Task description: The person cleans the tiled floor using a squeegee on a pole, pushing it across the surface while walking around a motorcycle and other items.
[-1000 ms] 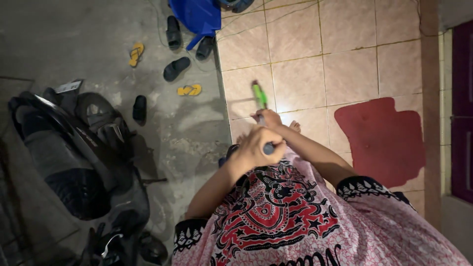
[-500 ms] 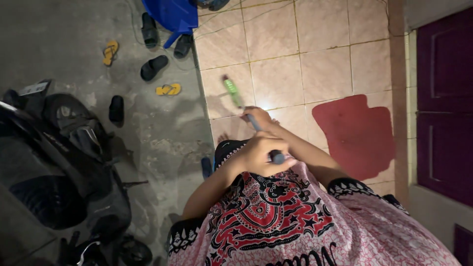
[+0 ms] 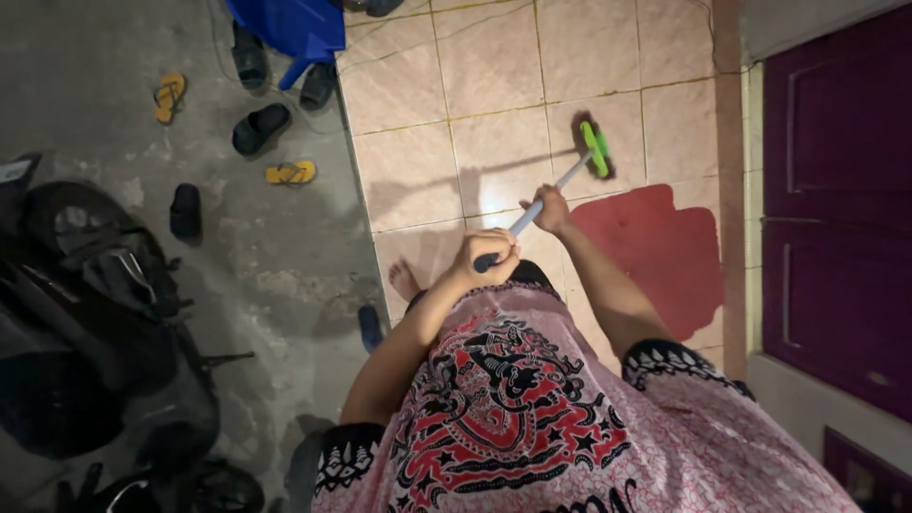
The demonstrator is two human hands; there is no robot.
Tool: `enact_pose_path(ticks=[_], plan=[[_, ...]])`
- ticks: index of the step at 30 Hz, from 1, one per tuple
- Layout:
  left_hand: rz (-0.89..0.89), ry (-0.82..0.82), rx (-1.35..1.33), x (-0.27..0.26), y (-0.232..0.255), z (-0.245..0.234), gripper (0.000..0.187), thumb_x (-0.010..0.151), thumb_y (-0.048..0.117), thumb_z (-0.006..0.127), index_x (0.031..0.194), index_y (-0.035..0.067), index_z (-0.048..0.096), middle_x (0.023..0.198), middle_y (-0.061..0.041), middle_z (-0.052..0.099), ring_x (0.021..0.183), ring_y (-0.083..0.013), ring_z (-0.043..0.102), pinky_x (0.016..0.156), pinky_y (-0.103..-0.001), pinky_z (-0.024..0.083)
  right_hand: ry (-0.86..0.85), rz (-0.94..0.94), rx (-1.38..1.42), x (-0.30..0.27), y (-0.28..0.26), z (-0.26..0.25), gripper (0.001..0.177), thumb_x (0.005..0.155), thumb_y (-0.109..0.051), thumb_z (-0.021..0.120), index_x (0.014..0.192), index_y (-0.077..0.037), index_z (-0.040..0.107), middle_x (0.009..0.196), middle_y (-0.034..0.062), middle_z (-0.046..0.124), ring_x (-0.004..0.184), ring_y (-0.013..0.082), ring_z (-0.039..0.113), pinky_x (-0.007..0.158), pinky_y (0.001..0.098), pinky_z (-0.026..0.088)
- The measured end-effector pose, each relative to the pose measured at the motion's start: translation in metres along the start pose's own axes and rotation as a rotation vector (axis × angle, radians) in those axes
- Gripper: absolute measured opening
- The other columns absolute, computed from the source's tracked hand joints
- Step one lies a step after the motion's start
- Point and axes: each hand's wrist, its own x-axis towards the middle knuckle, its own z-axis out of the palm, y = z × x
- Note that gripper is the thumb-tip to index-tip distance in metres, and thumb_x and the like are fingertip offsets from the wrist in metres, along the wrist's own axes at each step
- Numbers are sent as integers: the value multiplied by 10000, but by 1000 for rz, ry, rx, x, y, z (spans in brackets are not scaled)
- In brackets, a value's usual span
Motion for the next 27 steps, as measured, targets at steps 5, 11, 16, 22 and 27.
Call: enact_pose_path(ticks=[5,11,16,22,27], plan=[[-105,39,-13,-28,-13,11,298,795,-105,658,608,-5,449,598,-140,525,539,-250,559,577,-335,453,-190,141,-102,1,3,18,426,792,-381,839,783,-4,642,901,237,672,887,424,646,838,471,531],[-226,92,-12,-38,-2,-32,304,819,-32,662,610,4,445,604,-128,548,493,-182,533,486,-317,381,-442,178,-113,12,-32,47,488,877,-471,768,782,5,723,852,268,698,909,423,674,903,471,533],[-256,92,59,-47,36,-94,259,810,8,681,618,0,508,583,-119,563,469,-170,523,467,-321,369,-392,-240,-4,19,-88,90,320,883,-307,728,726,-31,764,752,222,722,811,408,688,1085,536,405],[-410,119,179,-64,116,-165,247,808,12,696,627,-20,532,563,-119,537,448,-204,499,469,-340,347,-472,-384,164,18,-169,152,168,786,-183,737,778,-16,733,797,234,693,780,405,679,744,453,549],[-347,89,290,-61,161,-200,309,772,28,697,563,15,470,534,-92,527,435,-188,528,454,-339,358,-510,-410,402,14,-235,193,229,861,-196,731,734,-11,683,722,207,662,666,341,668,652,427,521]])
